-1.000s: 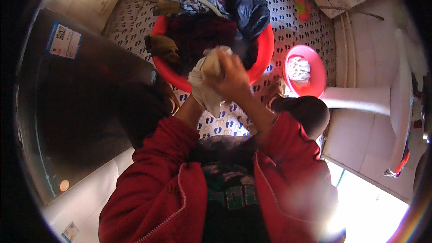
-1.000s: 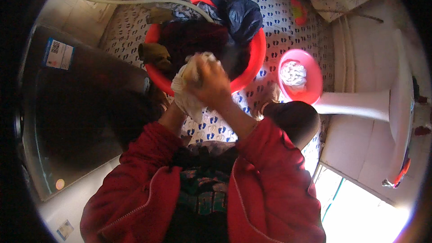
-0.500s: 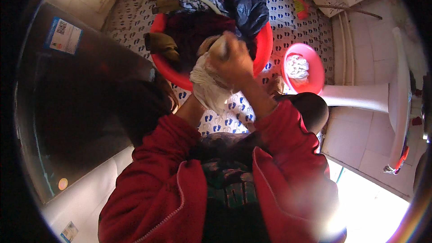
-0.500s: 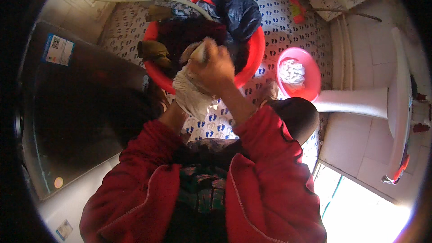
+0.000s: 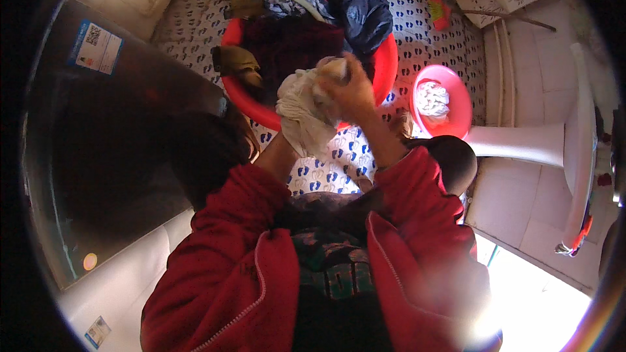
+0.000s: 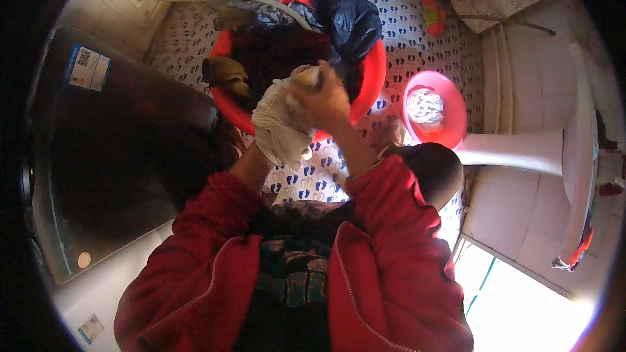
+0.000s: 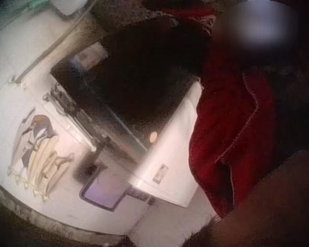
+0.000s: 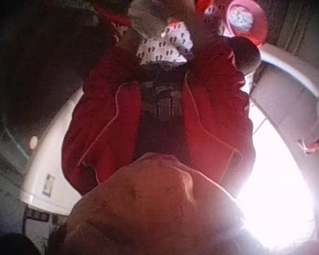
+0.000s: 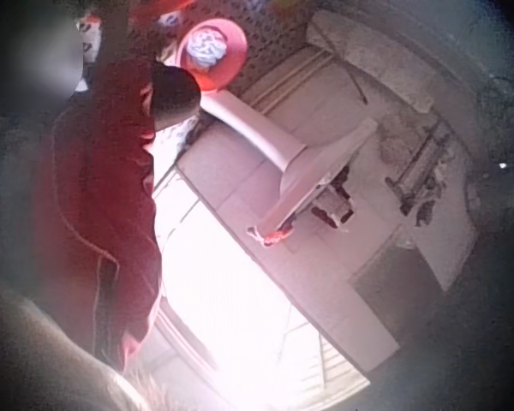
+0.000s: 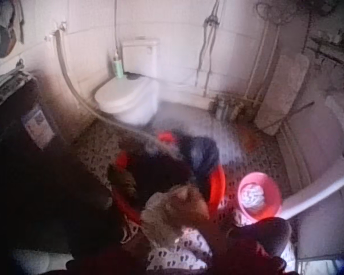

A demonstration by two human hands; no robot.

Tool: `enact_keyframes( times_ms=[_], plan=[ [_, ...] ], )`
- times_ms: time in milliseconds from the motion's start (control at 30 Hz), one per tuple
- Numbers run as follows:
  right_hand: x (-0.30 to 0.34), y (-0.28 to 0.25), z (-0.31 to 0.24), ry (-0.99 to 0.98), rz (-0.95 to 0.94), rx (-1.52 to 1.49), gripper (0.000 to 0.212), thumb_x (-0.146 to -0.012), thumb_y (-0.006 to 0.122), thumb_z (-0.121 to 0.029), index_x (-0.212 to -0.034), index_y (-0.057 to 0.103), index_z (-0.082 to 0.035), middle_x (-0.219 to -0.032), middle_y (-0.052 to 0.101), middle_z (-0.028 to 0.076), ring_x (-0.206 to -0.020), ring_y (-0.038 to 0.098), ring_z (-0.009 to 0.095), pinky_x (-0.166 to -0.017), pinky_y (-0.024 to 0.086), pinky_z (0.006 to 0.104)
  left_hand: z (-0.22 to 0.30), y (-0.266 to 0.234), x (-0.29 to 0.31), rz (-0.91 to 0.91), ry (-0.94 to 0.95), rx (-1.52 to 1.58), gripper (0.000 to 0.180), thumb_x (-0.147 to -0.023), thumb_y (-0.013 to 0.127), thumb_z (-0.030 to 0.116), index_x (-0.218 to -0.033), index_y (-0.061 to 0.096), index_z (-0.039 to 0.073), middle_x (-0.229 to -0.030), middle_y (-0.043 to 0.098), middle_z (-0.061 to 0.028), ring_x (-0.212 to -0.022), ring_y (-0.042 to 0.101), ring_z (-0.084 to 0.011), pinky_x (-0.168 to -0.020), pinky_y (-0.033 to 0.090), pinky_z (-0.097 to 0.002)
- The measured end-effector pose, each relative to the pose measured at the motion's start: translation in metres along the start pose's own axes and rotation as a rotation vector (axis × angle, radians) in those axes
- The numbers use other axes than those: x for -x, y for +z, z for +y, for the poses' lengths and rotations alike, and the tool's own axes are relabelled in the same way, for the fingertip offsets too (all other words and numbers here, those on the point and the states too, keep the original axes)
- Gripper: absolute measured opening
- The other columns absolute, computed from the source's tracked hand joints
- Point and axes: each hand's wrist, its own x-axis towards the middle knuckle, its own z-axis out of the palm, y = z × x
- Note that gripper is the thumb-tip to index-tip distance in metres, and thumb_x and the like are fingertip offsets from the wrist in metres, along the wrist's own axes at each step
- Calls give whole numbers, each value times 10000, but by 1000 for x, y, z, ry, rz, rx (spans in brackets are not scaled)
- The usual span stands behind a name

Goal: The person washes clothes by hand in a red basin filled with soapy water. They scrub and rinse a white garment, wring it out, and place it into a smaller pink basin nearby.

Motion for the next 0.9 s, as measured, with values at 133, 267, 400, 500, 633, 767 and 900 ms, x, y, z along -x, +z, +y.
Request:
enact_keyframes(
  times_ms=[133,267,400,500,633,767,900],
  plan=[
    [-12,-33,-6,38,4,-216,922,-716,899,-491,-1418,529,-21,-1245,649,253,-1197,640,396,-1021,509,470,19,26,-5,-5,-4,5,369,-993,618,274,-1299,564,74,-1194,668,-67,-1021,666,-217,-841,569,-322],
    [57,-16,-64,-531,-53,22,858,-716,904,-407,-1406,536,-54,-1187,629,265,-1127,633,444,-969,516,502,-26,-82,10,83,-50,-32,454,-1042,511,326,-1441,462,115,-1356,573,-47,-1175,588,-212,-975,516,-381],
    [62,12,-67,-420,-94,256,768,-769,829,-409,-1418,519,-139,-1174,596,255,-1095,614,467,-915,521,536,-32,-69,15,44,-19,76,491,-1047,502,358,-1470,441,117,-1399,552,-49,-1220,571,-208,-1014,506,-396],
    [7,10,-40,32,-37,185,856,-762,834,-513,-1452,504,-128,-1261,605,278,-1212,588,469,-1044,477,516,-29,-35,4,66,-53,27,488,-1031,532,352,-1446,459,106,-1369,567,-55,-1196,583,-205,-1001,513,-389],
    [43,15,-46,-173,-84,159,776,-813,790,-494,-1441,507,-138,-1216,606,253,-1088,629,473,-947,526,507,-26,-41,5,68,-31,52,485,-1010,572,345,-1414,482,92,-1327,587,-63,-1164,597,-202,-985,521,-381],
    [78,8,-63,-236,-206,160,906,-773,837,-491,-1506,461,-112,-1305,580,252,-1186,602,450,-1020,493,495,-24,-58,5,57,-71,-46,483,-990,611,339,-1382,505,78,-1286,608,-71,-1132,612,-199,-968,530,-372],
    [35,2,-49,152,-169,-29,895,-782,848,-455,-1499,470,-76,-1319,623,208,-1232,618,345,-1021,506,432,-13,-21,4,27,-4,-451,482,-969,651,332,-1350,528,64,-1245,628,-79,-1100,627,-196,-952,538,-363]
  ],
)
